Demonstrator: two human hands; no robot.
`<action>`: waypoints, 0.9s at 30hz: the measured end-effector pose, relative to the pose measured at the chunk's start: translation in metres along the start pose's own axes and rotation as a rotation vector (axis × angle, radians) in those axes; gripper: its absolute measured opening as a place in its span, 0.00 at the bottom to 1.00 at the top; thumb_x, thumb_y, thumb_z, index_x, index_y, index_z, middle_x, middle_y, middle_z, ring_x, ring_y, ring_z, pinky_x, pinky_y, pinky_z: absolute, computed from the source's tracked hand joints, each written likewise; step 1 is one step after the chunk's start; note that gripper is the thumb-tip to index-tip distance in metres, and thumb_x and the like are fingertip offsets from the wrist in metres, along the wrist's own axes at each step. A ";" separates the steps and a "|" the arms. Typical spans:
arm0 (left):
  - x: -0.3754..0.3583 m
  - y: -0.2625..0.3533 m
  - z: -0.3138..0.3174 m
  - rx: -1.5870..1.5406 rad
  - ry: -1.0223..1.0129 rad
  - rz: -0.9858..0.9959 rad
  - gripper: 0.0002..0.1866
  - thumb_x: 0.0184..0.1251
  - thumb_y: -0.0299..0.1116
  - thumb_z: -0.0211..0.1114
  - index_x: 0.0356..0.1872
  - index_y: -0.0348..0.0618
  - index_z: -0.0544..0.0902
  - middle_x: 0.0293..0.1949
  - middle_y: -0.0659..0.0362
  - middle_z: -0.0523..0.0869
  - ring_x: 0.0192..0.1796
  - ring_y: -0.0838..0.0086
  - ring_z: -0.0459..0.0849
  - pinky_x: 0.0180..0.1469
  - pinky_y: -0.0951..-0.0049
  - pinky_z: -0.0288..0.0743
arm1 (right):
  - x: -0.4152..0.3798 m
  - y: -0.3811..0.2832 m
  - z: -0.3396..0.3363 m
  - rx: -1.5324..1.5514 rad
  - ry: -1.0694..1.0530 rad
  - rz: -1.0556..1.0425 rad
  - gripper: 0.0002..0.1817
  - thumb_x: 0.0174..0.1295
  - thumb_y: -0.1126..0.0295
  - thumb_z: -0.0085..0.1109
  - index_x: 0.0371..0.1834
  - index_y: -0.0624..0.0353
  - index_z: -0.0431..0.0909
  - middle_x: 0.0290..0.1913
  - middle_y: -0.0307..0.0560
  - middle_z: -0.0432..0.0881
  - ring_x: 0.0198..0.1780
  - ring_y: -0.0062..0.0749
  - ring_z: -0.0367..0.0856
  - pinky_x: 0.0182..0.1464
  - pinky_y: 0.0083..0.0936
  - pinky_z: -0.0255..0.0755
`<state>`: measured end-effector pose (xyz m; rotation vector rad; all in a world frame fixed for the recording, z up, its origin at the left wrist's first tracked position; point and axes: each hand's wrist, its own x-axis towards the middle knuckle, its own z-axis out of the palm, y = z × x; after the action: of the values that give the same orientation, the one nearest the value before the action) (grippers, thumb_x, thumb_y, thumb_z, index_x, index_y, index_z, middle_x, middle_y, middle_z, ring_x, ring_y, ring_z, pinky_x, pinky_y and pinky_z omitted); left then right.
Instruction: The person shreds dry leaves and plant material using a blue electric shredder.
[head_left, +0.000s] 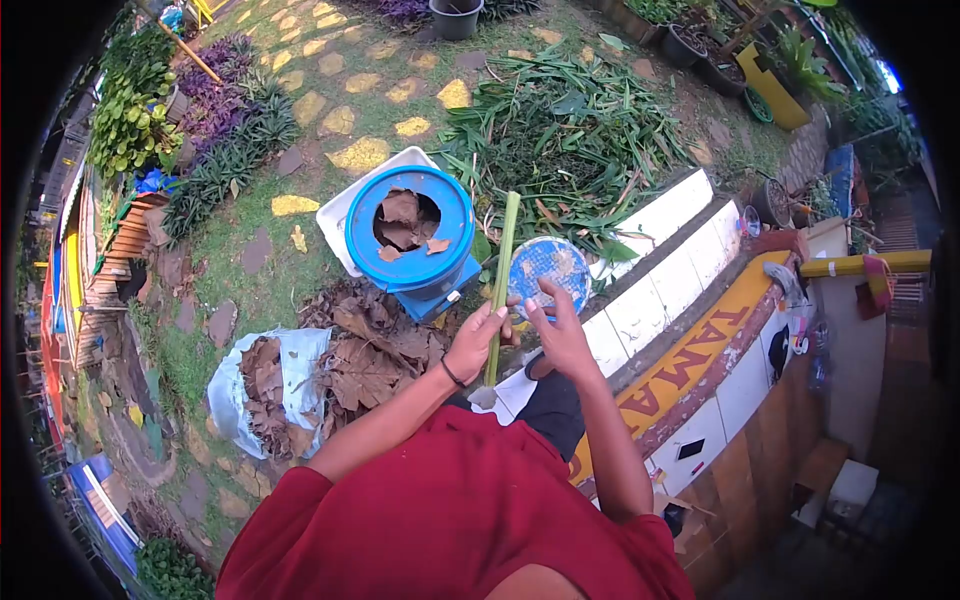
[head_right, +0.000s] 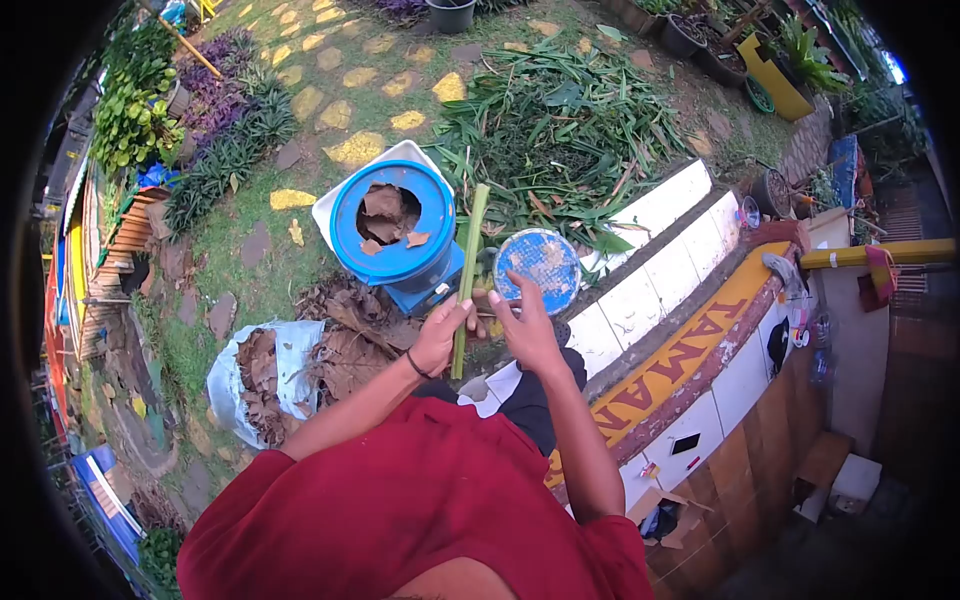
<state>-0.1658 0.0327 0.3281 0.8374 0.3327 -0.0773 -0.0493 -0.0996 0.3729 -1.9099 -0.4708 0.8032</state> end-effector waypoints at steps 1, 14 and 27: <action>-0.004 0.008 -0.001 -0.243 0.097 0.080 0.18 0.82 0.37 0.50 0.65 0.40 0.70 0.37 0.62 0.78 0.45 0.73 0.83 0.50 0.70 0.79 | -0.012 0.001 0.008 -0.017 0.033 -0.010 0.33 0.73 0.56 0.57 0.72 0.65 0.61 0.63 0.57 0.74 0.51 0.34 0.83 0.53 0.33 0.77; -0.005 0.022 -0.014 -1.024 0.041 0.084 0.11 0.80 0.43 0.54 0.55 0.56 0.79 0.50 0.67 0.85 0.67 0.69 0.76 0.59 0.57 0.79 | -0.051 -0.052 0.072 0.257 0.107 -0.115 0.20 0.74 0.74 0.54 0.67 0.65 0.69 0.61 0.50 0.79 0.53 0.24 0.80 0.51 0.21 0.78; -0.029 0.061 -0.051 -0.597 -0.106 0.042 0.19 0.79 0.52 0.53 0.60 0.55 0.77 0.56 0.65 0.81 0.62 0.75 0.77 0.62 0.63 0.71 | -0.015 -0.111 0.074 -0.098 0.117 -0.342 0.13 0.77 0.68 0.51 0.51 0.67 0.80 0.35 0.42 0.83 0.37 0.19 0.80 0.41 0.19 0.75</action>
<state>-0.1939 0.1096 0.3494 0.2477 0.2194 0.0185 -0.1107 -0.0122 0.4538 -1.8833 -0.7508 0.4495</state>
